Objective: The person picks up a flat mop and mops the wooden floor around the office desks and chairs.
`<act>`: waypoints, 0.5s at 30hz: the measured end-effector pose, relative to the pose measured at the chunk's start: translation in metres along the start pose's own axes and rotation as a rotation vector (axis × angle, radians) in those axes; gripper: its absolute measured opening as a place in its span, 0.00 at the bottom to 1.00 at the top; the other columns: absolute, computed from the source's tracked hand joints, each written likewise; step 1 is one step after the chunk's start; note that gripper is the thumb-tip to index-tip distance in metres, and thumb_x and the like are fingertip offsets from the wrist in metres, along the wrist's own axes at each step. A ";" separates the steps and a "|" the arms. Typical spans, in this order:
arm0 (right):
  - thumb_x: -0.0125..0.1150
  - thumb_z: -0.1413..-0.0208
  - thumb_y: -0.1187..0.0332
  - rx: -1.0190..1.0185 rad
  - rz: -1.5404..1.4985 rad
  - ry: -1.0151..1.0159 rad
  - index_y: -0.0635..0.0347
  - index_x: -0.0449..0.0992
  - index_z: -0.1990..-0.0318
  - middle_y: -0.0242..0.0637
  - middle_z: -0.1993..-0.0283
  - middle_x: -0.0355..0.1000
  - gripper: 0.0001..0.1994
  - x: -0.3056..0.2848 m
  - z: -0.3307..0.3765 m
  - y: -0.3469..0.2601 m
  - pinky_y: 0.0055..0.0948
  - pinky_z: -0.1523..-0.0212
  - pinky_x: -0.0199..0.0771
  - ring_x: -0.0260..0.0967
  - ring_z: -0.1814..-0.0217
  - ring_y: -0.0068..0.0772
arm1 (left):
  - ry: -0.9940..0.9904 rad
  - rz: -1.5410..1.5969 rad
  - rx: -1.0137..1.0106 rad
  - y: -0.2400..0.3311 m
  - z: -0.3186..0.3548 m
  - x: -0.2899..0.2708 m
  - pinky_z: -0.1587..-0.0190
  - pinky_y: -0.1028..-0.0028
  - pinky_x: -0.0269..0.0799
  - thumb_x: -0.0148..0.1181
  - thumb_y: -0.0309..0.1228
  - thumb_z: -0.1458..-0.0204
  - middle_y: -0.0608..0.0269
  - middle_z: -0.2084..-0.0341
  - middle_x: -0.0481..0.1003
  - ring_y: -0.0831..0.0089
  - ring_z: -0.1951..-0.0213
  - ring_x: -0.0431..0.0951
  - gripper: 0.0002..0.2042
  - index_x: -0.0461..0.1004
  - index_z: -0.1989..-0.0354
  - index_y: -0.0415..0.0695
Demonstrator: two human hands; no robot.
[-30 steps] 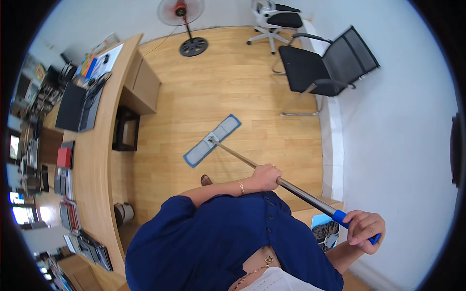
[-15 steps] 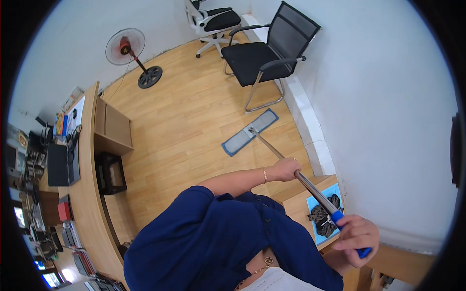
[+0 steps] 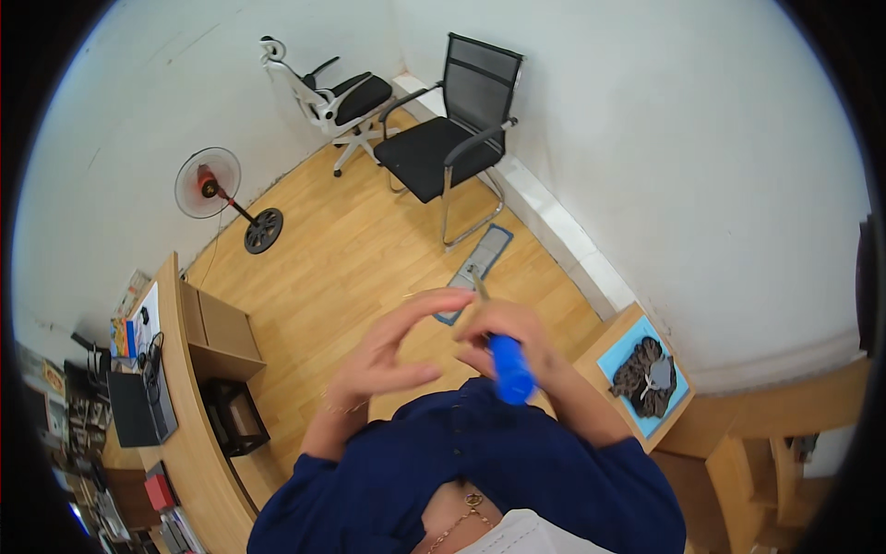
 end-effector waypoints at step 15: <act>0.60 0.63 0.69 0.263 0.067 -0.198 0.56 0.74 0.76 0.39 0.75 0.72 0.04 0.237 0.087 0.243 0.37 0.72 0.69 0.70 0.71 0.44 | 0.458 -0.395 0.091 0.057 0.208 -0.012 0.62 0.63 0.71 0.64 0.27 0.59 0.61 0.84 0.71 0.63 0.73 0.74 0.08 0.71 0.83 0.40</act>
Point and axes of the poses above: each hand's wrist, its own z-axis away from the middle knuckle, its own x-axis out of the palm, y = z × x, the point moved 9 cm from there along -z, towards the middle knuckle
